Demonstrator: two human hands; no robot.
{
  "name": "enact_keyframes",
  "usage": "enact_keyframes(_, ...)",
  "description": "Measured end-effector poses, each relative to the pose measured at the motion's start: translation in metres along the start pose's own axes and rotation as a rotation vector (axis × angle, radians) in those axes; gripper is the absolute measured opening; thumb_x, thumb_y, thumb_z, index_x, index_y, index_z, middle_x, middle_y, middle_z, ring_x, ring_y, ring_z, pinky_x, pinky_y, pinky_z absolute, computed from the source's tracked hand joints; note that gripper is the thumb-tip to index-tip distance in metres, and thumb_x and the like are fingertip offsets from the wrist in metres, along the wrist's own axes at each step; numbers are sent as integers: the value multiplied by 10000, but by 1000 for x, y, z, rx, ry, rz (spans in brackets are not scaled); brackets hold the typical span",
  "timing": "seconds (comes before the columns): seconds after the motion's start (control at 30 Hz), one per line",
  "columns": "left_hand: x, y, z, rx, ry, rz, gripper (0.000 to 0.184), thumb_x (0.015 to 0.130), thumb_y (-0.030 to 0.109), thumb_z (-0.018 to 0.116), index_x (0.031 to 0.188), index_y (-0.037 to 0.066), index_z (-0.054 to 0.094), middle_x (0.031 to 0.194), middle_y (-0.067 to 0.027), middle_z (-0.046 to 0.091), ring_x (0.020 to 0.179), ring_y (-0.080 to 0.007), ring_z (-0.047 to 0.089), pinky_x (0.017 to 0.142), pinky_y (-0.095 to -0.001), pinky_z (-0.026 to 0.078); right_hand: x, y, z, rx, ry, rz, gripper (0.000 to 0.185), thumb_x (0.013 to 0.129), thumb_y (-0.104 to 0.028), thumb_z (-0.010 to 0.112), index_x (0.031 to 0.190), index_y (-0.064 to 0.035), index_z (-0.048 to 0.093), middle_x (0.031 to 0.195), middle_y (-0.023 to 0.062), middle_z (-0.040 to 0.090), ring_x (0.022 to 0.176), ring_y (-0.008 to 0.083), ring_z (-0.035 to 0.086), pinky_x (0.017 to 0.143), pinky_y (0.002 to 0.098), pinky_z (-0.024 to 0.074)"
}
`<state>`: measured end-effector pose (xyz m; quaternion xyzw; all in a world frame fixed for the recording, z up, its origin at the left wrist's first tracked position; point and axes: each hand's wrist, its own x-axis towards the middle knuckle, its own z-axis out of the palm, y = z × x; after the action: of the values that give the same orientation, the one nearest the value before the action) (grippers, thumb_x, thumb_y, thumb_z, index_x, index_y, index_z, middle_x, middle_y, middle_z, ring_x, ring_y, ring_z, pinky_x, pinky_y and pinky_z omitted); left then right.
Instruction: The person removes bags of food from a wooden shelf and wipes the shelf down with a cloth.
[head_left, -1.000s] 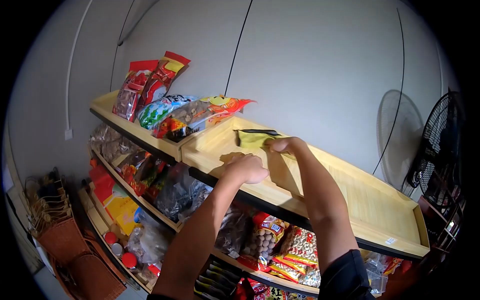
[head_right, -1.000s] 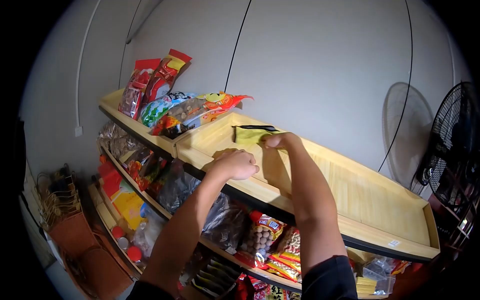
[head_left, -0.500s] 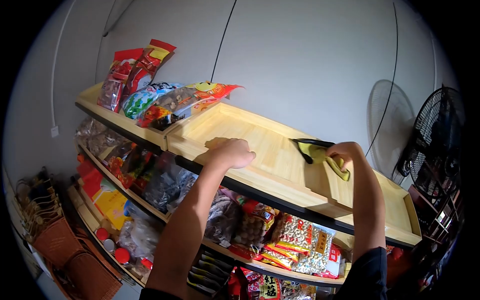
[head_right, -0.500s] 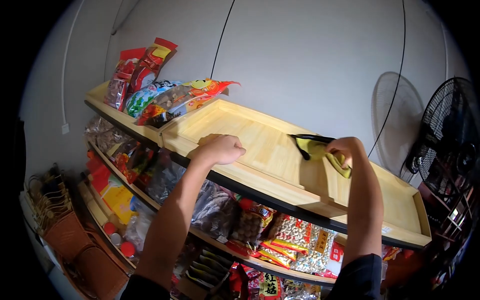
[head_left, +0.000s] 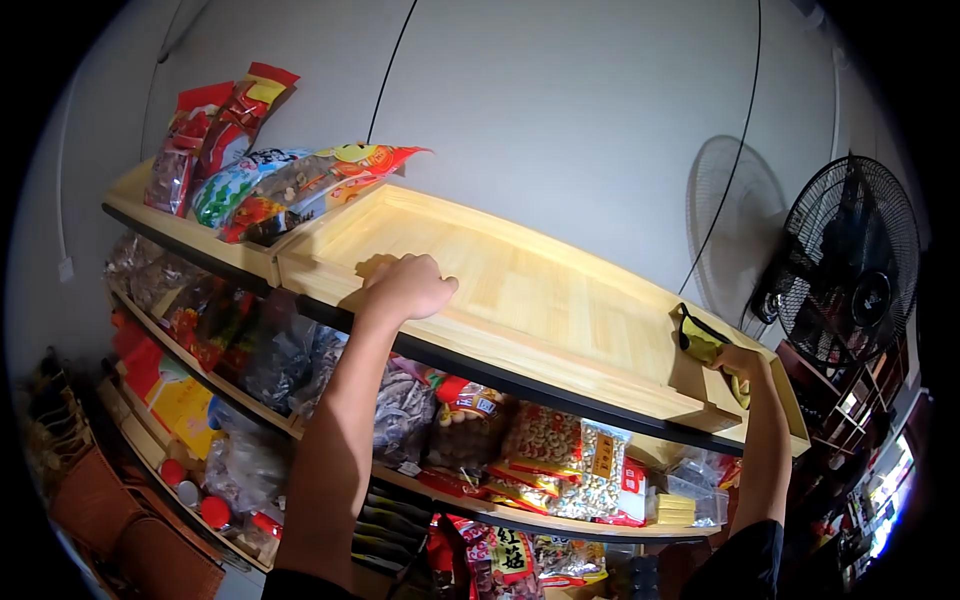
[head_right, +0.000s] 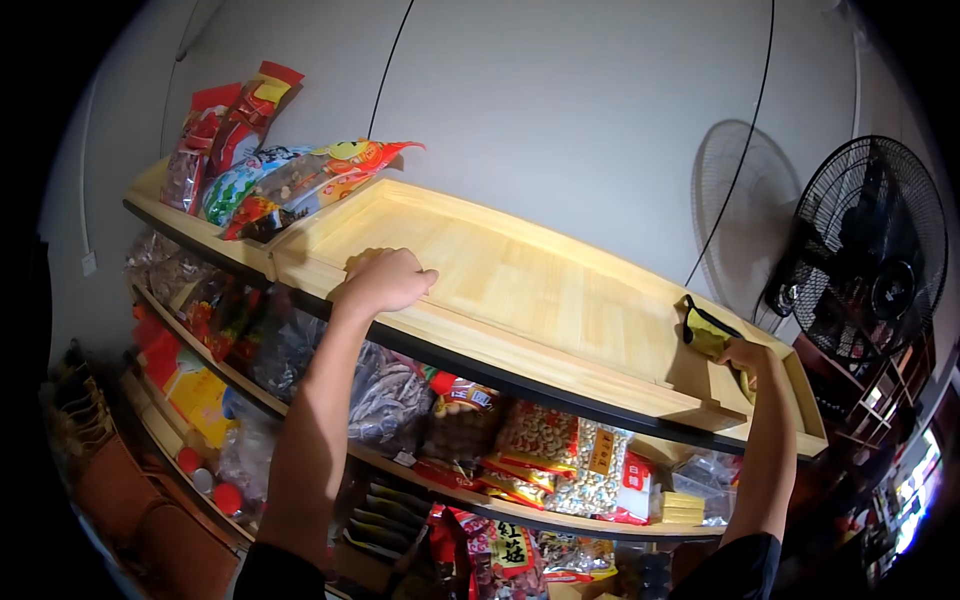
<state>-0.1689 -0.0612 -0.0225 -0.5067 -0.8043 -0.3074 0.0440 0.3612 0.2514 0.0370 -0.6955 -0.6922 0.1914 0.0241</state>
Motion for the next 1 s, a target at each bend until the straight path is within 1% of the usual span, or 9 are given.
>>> enact_keyframes(0.07,1,-1,0,-26,-4,-6,408,835,405,557,862,37,731,947,-221,698,937,-403,670,846,-463,510,-13,-7,7,-160,29,-110,630,813,-283,725,1361,-75,492,1375,196,466,1243,343,454,950,584,434)
enact_keyframes(0.1,-1,1,-4,-36,-1,-6,408,835,405,557,862,37,731,947,-221,698,937,-403,670,846,-463,510,-18,-13,8,-318,50,-226,606,789,-340,747,1294,-58,569,1254,192,592,1138,287,565,934,435,483)
enact_keyframes(0.2,-7,4,-8,-72,-79,-1,412,825,365,534,927,15,724,1050,-233,688,1029,-415,641,921,-487,480,-26,-18,21,-342,45,-349,616,782,-431,732,1225,-21,610,1093,159,657,985,228,606,851,344,482)
enact_keyframes(0.27,-4,2,-5,-51,11,35,391,831,395,567,825,39,729,912,-218,697,908,-406,672,848,-463,509,-63,-33,35,-375,84,-410,589,821,-469,684,1191,-13,634,1080,154,666,984,234,610,850,352,479)
enact_keyframes(0.43,-3,1,-4,-12,-11,35,397,829,403,561,816,42,727,897,-221,693,895,-402,670,855,-465,501,-119,-68,62,-384,36,-445,591,902,-569,567,1072,-18,692,892,135,683,808,220,597,750,363,464)
enact_keyframes(0.57,0,-1,-1,25,-40,35,389,831,413,540,845,84,746,910,-195,702,918,-382,668,877,-453,491,-144,-68,80,-293,143,-498,564,928,-556,543,1120,-43,677,954,184,696,871,286,642,796,385,474)
enact_keyframes(0.73,-2,-1,-3,-7,-78,13,380,819,405,529,883,107,755,936,-173,712,949,-381,662,889,-432,490,-135,-44,111,170,455,-706,384,917,-359,559,970,5,672,826,209,677,778,346,652,716,417,488)
enact_keyframes(0.97,4,-6,1,-18,-138,110,342,798,386,538,916,142,746,961,-137,714,959,-330,665,861,-400,498,-141,-50,109,52,529,-650,351,897,-329,579,870,16,635,775,240,644,761,408,629,690,443,477)
enact_keyframes(1.0,8,-10,6,-11,-143,117,342,798,386,538,916,142,746,961,-137,714,959,-330,665,861,-400,498,-142,-50,109,40,537,-640,355,899,-338,576,905,11,639,855,238,657,824,407,628,735,449,478)
